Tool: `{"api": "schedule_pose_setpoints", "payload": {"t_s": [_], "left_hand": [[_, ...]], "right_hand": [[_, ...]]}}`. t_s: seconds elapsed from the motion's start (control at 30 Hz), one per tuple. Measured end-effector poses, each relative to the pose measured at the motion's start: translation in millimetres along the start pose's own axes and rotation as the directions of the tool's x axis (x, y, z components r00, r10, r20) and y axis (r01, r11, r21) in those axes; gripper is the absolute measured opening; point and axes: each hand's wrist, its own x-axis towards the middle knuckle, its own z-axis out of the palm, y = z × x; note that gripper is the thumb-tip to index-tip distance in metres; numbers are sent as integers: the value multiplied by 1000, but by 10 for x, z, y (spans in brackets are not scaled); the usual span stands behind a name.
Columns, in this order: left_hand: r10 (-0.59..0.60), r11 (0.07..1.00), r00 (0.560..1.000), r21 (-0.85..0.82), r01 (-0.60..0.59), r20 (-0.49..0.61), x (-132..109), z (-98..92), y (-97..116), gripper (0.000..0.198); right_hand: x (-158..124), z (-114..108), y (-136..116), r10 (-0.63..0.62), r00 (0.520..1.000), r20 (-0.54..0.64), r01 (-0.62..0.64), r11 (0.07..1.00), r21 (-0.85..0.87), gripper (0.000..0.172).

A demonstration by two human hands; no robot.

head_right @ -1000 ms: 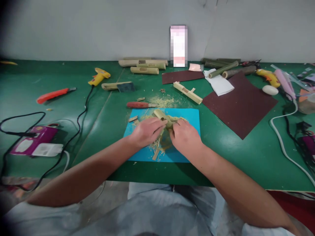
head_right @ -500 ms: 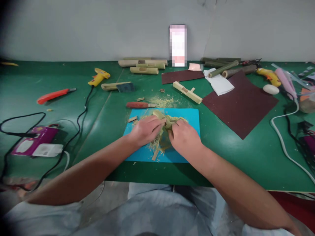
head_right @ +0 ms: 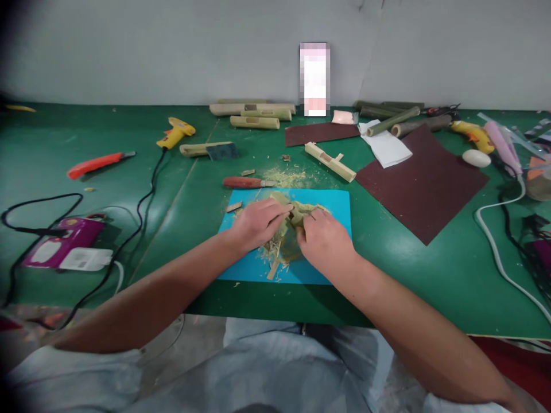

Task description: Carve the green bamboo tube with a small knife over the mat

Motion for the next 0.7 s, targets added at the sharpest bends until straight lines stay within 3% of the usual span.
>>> {"api": "schedule_pose_setpoints", "payload": {"t_s": [0.17, 0.37, 0.53, 0.7], "left_hand": [[-19, 1000, 1000, 8, 19, -10, 18, 12, -43, 32], [-29, 998, 999, 59, 31, -32, 0, 1, -8, 31], [-39, 999, 999, -14, 40, 36, -11, 16, 41, 33], [10, 991, 997, 129, -20, 78, -15, -5, 2, 38]], "right_hand": [[4, 0, -2, 18, 999, 33, -17, 999, -39, 14], [5, 72, -10, 23, 999, -34, -23, 1000, 8, 10], [1, 102, -15, 14, 999, -43, -13, 1000, 6, 14], [10, 84, -30, 15, 1000, 2, -15, 1000, -7, 17]]}}
